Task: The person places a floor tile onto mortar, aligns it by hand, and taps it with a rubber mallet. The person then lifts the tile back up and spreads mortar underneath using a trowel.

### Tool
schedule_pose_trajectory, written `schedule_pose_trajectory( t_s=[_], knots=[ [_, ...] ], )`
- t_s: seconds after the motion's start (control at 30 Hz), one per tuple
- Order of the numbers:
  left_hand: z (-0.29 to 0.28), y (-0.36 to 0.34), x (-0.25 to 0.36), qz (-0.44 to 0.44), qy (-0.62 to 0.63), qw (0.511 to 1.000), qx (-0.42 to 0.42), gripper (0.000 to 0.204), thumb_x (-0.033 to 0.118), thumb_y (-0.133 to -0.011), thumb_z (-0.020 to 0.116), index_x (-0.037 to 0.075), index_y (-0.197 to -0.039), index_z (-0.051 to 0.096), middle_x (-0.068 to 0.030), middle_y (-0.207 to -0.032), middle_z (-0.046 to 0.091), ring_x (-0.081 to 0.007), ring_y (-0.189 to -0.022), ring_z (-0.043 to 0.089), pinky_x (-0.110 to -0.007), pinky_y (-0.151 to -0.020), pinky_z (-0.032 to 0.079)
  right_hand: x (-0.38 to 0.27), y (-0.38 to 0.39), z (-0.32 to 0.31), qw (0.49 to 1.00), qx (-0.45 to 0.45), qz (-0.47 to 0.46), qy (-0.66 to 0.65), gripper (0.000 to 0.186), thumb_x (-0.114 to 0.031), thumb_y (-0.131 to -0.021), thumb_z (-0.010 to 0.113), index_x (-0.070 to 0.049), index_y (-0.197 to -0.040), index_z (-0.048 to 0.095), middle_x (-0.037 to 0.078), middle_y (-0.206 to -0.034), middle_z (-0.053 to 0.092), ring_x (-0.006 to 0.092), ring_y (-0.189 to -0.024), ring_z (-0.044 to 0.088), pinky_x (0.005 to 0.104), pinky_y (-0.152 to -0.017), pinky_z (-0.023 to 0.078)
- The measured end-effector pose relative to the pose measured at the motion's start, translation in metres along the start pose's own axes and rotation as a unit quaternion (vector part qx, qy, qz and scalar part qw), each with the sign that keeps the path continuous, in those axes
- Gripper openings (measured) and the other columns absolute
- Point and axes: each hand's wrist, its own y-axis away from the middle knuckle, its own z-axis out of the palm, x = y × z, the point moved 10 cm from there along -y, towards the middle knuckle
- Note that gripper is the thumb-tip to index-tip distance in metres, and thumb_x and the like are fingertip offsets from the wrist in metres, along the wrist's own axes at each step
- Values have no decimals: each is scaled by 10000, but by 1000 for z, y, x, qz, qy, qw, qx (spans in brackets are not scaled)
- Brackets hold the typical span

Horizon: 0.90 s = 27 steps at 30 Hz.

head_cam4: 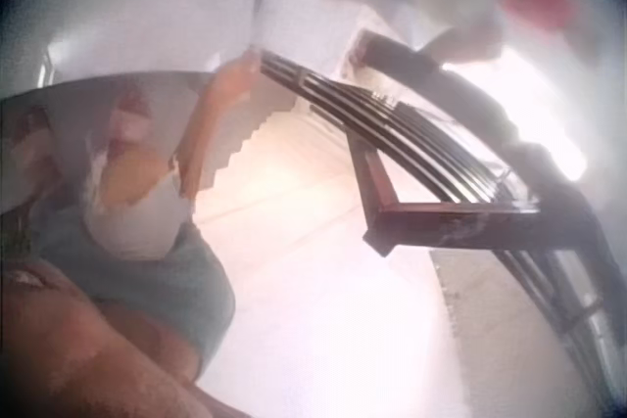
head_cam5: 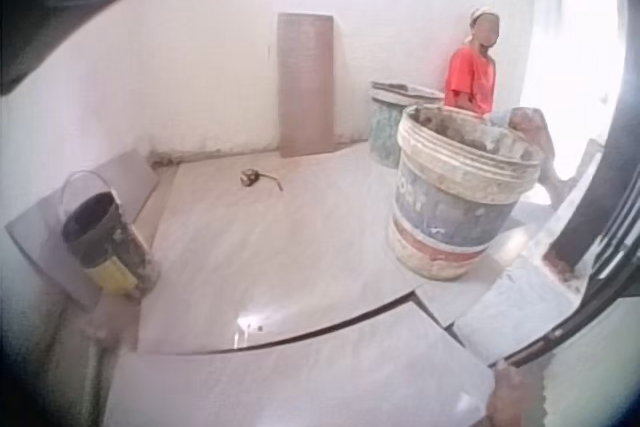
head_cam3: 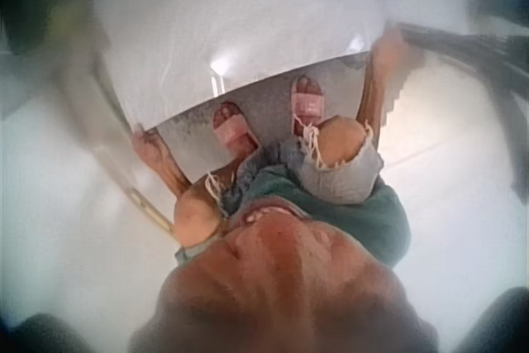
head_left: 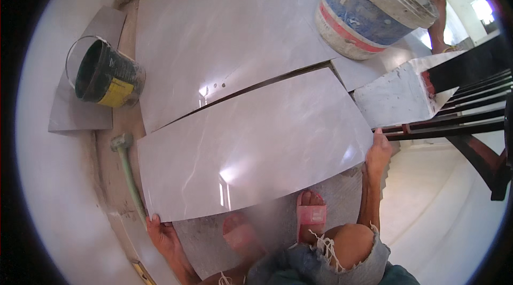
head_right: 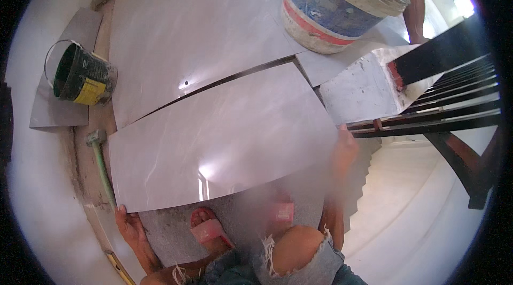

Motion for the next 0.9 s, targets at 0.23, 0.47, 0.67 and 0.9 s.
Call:
schedule_pose_trajectory(
  t_s=[0.23,0.47,0.67,0.9],
  knots=[
    [0,2,16,6,-12,1000,17,396,141,-854,646,-19,-1194,523,-109,-1191,580,-217,-1102,561,-347,-969,445,-20,-5,4,995,23,-89,-26,328,-208,-974,537,53,-779,578,10,-730,511,111,-703,424,280,-657,383],
    [28,-18,32,24,-6,1000,-10,293,142,-857,658,12,-1103,565,-44,-1070,602,-115,-919,555,-245,-723,426,-45,-23,23,995,10,-84,57,391,-254,-958,506,85,-766,545,141,-696,490,225,-669,406,366,-645,367],
    [24,-32,28,9,0,1000,-5,274,105,-862,656,7,-1103,569,-34,-1028,613,-106,-871,563,-232,-692,432,-47,-32,38,996,-12,-73,43,361,-218,-970,530,73,-757,554,32,-720,497,134,-693,390,298,-633,366],
    [27,-41,31,-16,-19,1000,-20,272,102,-871,649,-4,-1109,573,-46,-1046,615,-111,-871,565,-237,-689,436,-70,-40,39,995,-24,-99,-20,435,-322,-952,534,97,-923,648,158,-812,652,225,-746,545,369,-733,439]
  ],
)
